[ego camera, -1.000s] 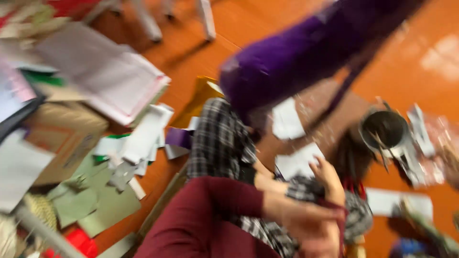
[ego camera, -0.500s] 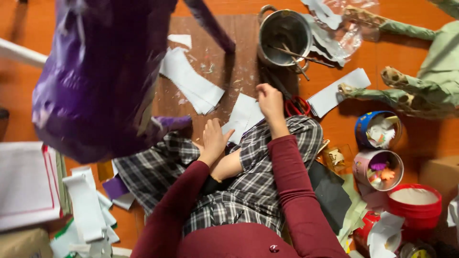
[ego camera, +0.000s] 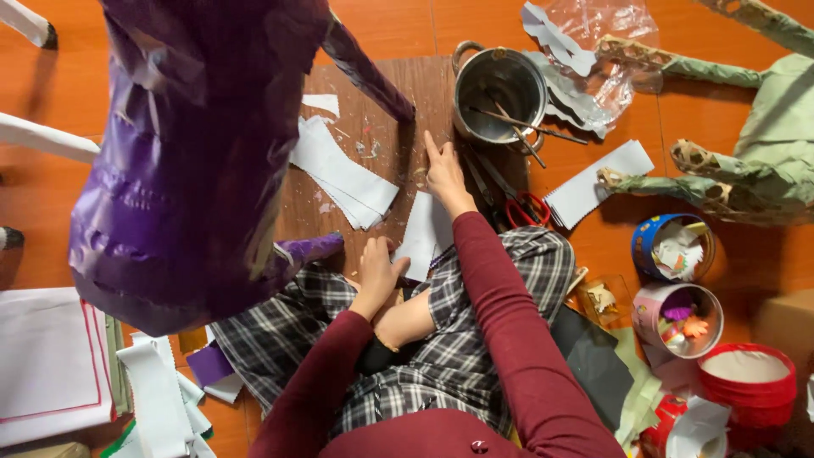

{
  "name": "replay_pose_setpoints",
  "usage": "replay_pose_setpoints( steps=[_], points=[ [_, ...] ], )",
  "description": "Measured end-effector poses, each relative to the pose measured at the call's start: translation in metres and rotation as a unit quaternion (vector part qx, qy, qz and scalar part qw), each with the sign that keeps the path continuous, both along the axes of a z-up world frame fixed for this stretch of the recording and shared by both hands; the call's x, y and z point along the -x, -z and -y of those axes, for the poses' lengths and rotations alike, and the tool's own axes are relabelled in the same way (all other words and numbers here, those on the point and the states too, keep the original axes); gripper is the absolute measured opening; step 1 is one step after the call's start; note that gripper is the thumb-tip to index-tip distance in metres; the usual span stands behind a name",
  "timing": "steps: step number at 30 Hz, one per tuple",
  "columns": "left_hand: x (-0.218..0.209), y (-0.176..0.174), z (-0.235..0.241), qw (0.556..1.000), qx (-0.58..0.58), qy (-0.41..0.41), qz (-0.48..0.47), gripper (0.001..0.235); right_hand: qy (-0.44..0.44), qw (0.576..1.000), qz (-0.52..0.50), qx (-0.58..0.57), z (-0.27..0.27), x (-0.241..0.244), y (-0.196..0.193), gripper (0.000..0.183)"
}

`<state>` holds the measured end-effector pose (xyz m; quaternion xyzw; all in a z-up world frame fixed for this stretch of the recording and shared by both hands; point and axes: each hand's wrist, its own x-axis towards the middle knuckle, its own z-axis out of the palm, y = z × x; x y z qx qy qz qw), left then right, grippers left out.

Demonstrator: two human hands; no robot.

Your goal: Applying purple paper strips to a giraffe sculpture using adhesive and scissors

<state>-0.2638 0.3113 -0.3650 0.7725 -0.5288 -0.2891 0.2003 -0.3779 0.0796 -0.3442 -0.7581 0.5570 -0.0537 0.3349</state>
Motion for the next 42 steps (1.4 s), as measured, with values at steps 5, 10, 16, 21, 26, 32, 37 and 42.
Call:
replay_pose_setpoints(
  steps=[5,10,16,21,26,32,37,42],
  points=[
    [-0.007,0.026,-0.009,0.992,0.012,-0.049,-0.113,0.039,-0.030,0.994,-0.101,0.004,0.008,-0.008,0.023,0.072],
    [-0.015,0.014,0.001,0.972,-0.007,-0.116,-0.206,0.022,-0.110,0.991,0.054,-0.058,-0.022,0.012,-0.004,0.069],
    [-0.022,0.046,0.000,0.910,-0.075,-0.227,-0.339,0.027,-0.268,0.935,-0.203,0.114,-0.117,0.016,-0.025,0.043],
    [-0.026,0.038,-0.005,0.942,-0.071,-0.168,-0.281,0.031,-0.076,0.839,-0.127,0.523,-0.023,0.050,-0.059,0.023],
    [-0.031,-0.034,0.005,0.956,-0.005,-0.056,-0.287,0.029,0.050,0.760,-0.247,0.599,0.064,0.123,-0.044,0.006],
    [-0.043,-0.054,0.017,0.902,0.085,-0.141,-0.399,0.046,0.001,0.804,-0.254,0.538,0.021,0.128,-0.088,0.003],
    [-0.051,0.035,0.025,0.792,0.051,-0.252,-0.554,0.035,0.076,0.919,-0.160,0.352,-0.056,0.084,-0.067,0.021],
    [-0.058,0.083,0.022,0.763,0.028,-0.313,-0.565,0.033,0.253,0.951,0.133,0.116,-0.060,0.076,-0.043,0.026]
  ],
)
